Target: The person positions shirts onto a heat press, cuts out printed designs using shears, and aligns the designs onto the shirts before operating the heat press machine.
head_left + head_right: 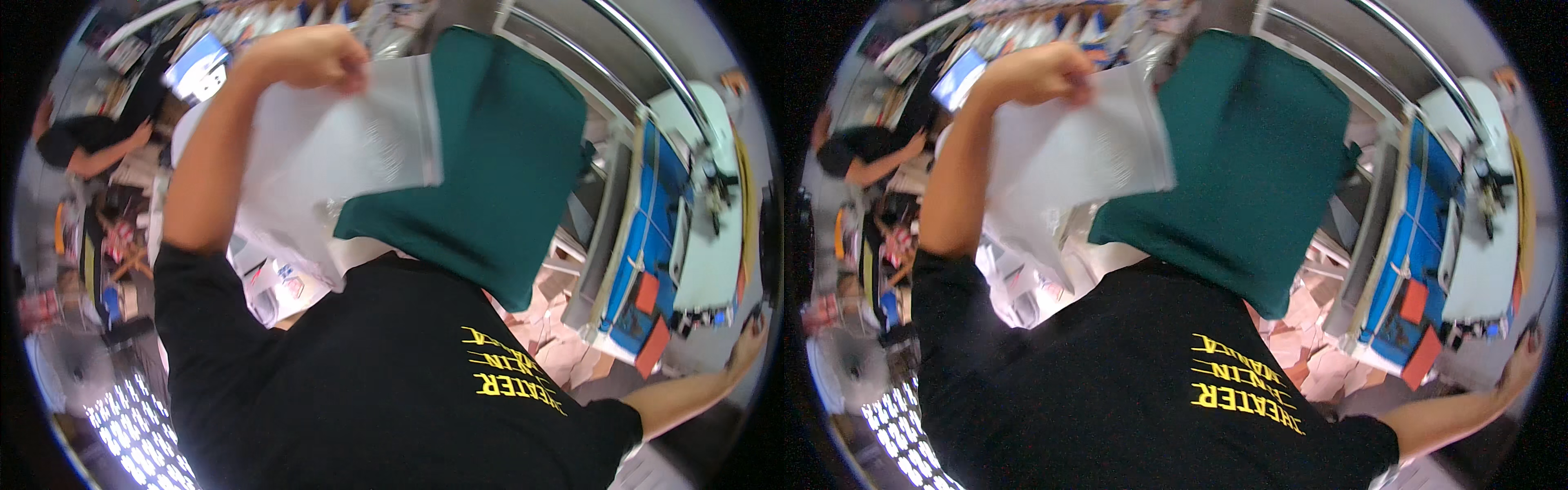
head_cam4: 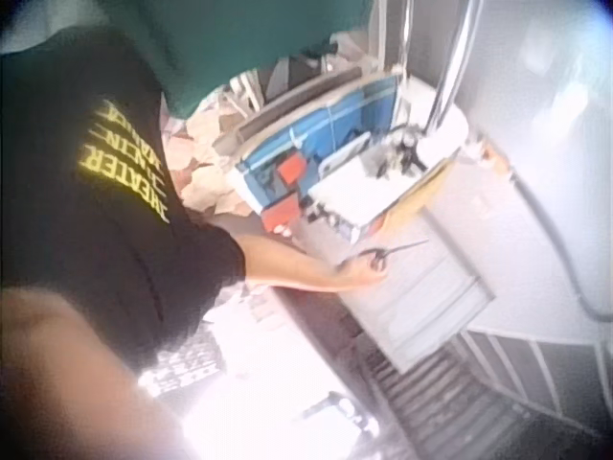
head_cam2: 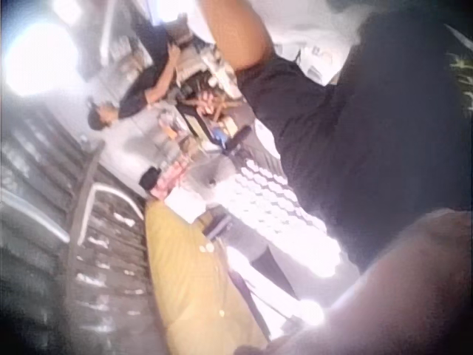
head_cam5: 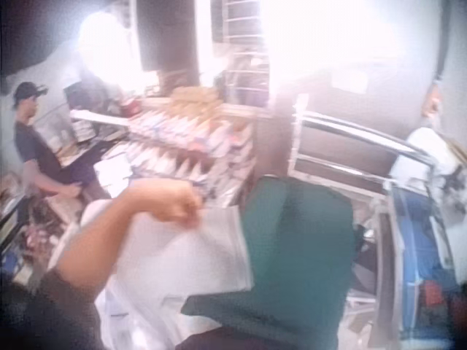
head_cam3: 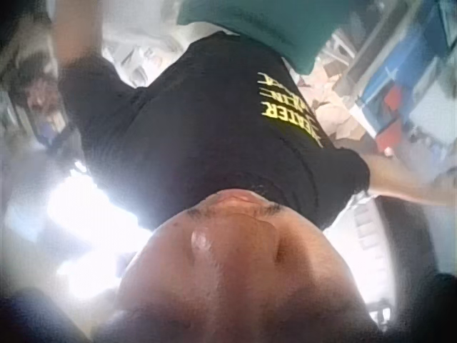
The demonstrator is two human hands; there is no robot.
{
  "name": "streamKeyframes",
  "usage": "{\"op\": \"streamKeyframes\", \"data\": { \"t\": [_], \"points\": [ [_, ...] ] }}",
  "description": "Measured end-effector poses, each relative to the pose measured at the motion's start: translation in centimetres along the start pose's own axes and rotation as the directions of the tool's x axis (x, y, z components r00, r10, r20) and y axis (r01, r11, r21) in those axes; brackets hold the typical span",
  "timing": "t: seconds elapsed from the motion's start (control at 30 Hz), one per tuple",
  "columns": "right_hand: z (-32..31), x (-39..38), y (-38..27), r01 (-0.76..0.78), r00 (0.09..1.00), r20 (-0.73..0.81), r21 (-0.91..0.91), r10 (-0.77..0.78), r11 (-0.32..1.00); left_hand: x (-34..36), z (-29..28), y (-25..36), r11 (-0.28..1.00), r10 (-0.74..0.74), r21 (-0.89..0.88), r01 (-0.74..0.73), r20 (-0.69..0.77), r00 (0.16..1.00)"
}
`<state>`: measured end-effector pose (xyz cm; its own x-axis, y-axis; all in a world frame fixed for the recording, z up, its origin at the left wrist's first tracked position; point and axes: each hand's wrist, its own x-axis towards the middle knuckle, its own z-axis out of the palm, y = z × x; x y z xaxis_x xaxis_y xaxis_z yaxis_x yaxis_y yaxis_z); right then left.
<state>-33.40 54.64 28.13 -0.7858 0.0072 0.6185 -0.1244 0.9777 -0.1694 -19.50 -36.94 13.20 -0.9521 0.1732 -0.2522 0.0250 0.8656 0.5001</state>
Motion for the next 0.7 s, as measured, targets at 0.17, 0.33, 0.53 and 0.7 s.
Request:
{"op": "streamKeyframes", "data": {
  "t": [0.17, 0.33, 0.53, 0.7],
  "points": [
    [5.3, -15.9, -21.6, -0.209, 0.977, 0.085, 0.549, 0.195, 0.809, 12.7, 11.6, 6.1, 0.944, 0.263, 0.309, -0.114, -0.5, 0.825],
    [18.1, -35.0, -29.9, -0.802, 0.502, 0.859, 0.418, 0.102, 0.427, 13.5, 27.7, 5.8, 0.946, 0.12, 0.323, -0.001, -0.35, 0.929],
    [20.7, -41.6, -36.4, -0.966, 0.221, 0.975, 0.218, -0.005, -0.136, 14.9, 25.3, 2.3, 0.804, 0.574, 0.294, -0.517, -0.157, 0.804],
    [22.9, -43.3, -39.3, -0.969, 0.242, 0.97, 0.241, -0.017, -0.051, 13.0, 25.7, 3.9, 0.761, 0.639, 0.255, -0.597, -0.13, 0.758]
  ]
}}
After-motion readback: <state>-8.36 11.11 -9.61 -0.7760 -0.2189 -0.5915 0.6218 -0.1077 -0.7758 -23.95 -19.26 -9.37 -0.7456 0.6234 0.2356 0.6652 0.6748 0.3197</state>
